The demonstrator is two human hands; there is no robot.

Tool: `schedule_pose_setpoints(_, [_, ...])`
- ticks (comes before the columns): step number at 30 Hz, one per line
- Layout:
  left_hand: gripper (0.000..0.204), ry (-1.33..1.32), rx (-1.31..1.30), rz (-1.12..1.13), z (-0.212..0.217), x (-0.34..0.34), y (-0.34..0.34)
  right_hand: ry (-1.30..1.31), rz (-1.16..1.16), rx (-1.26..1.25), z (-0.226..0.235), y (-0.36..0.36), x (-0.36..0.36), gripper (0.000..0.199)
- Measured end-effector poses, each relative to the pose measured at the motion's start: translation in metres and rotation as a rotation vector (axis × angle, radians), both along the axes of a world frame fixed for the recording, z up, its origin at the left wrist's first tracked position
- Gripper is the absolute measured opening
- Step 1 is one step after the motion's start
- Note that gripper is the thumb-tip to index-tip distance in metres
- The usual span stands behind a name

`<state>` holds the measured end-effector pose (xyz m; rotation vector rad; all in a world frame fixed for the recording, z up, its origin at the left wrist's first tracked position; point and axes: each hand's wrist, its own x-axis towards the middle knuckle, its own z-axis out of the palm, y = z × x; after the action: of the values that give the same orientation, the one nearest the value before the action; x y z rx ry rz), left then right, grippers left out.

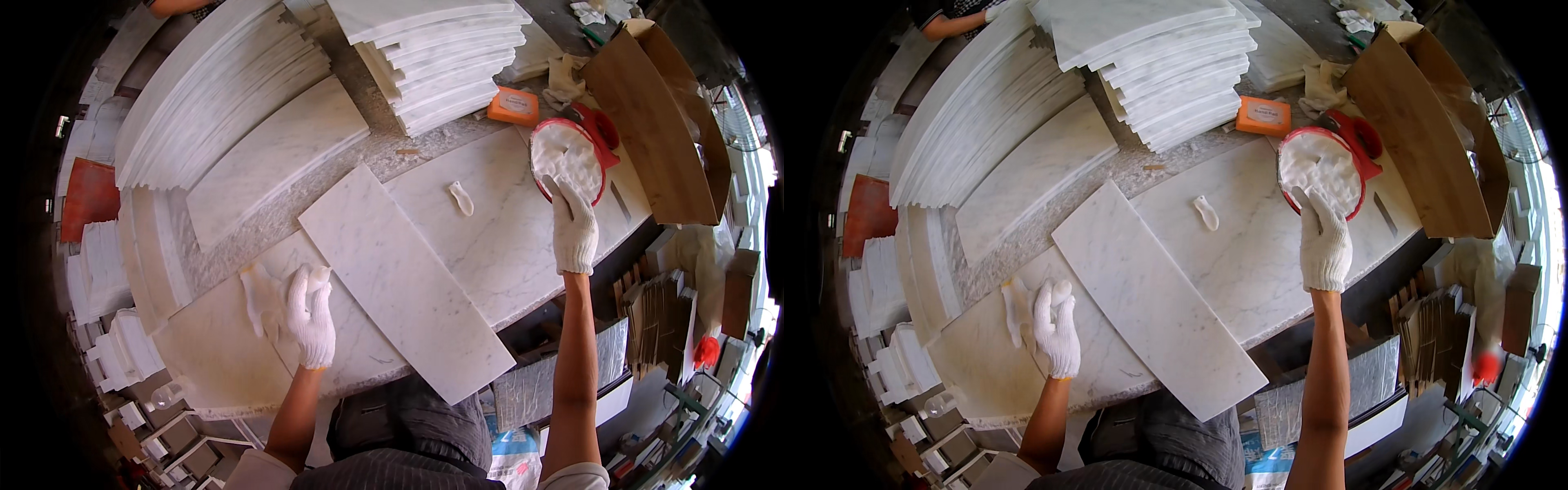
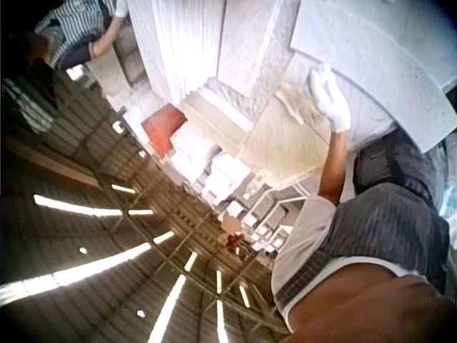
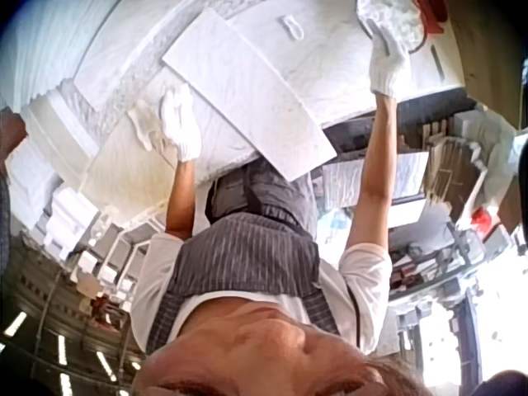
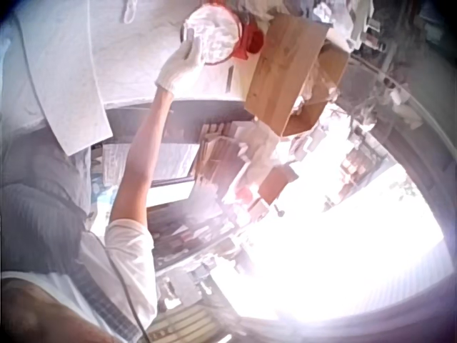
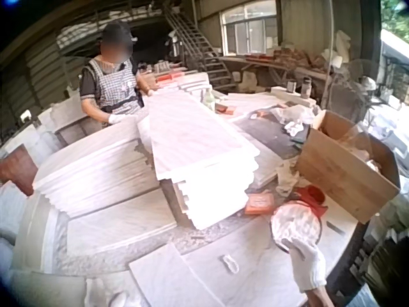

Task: The person uses a handheld scraper to remove small imperfections from the edges of white marble tiles on a workbench. They then pick up a finished tile, walk to a nearby stack, and place it on top.

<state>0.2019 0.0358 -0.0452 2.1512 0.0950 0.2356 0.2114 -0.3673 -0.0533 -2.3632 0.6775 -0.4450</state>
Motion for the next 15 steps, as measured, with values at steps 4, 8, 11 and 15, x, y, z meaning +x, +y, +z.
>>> schedule_pose_setpoints(4, [0.035, -0.009, 0.003, 0.008, -0.004, -0.004, 0.004, -0.017, 0.005, 0.065, -0.004, -0.004, 0.001, 0.028])
schedule_pose_setpoints(8, [0.036, 0.017, -0.018, 0.021, -0.004, -0.008, 0.002, -0.018, 0.008, 0.063, -0.005, -0.006, 0.000, 0.028])
schedule_pose_setpoints(11, [0.032, 0.011, -0.063, 0.033, -0.001, -0.010, -0.003, 0.001, 0.007, 0.006, 0.000, -0.001, 0.002, 0.028])
schedule_pose_setpoints(15, [0.029, -0.012, -0.111, 0.037, 0.001, -0.012, -0.005, 0.052, -0.006, -0.011, 0.011, 0.006, 0.006, 0.028])
